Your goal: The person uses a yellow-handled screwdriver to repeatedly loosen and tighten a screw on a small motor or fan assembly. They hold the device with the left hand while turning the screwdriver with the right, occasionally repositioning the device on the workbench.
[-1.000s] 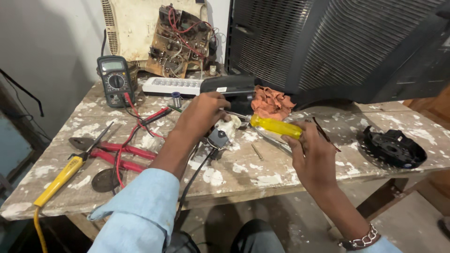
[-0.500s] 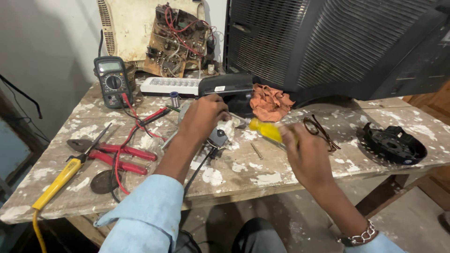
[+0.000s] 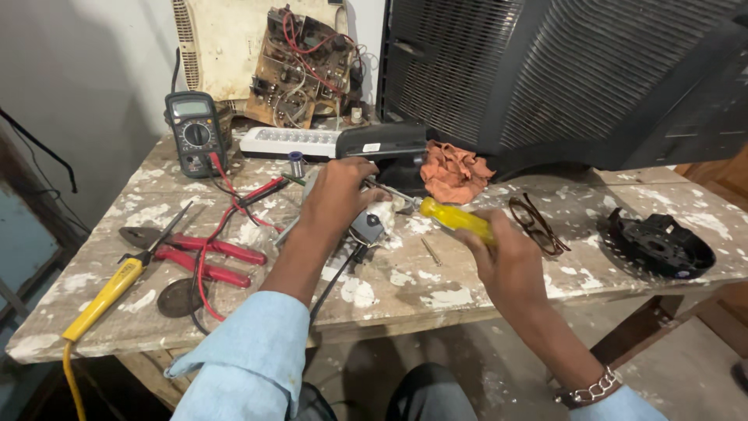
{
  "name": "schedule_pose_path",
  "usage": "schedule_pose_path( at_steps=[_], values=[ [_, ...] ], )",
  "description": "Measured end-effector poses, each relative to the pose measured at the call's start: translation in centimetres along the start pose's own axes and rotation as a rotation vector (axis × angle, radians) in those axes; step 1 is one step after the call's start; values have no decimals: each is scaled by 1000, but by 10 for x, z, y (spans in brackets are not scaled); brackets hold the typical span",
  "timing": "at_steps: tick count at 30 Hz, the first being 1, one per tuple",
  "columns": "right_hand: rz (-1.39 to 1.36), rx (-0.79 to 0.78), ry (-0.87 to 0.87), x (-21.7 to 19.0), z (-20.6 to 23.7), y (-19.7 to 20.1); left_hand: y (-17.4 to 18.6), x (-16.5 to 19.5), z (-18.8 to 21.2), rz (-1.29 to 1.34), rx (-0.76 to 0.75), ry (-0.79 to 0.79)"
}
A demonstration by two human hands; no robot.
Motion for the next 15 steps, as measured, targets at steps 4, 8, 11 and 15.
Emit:
schedule_pose_path(
  at_steps=[4,8,11,15],
  values=[
    [-6,-68,-162,6,-10,-1,1,2,2,-9,-26,70],
    [-94,-140,-274,0,-20,0,-1,1,1,-3,-51,60],
    [-215,-203,-197,-8,-19,9,-6,0,-1,-31,-88,55],
    [-91,-103,195,-18,-15,19,-6,-1,-3,-35,-96,38]
  ],
)
Point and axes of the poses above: each hand's wrist, its own z-axis away from the middle knuckle, its own y-axis out of the back of the hand, x = y × z, the point moved 3 cm from there along -z, towards the middle knuckle, and after that the axes turned 8 degrees about x, right-handed, at the moved point
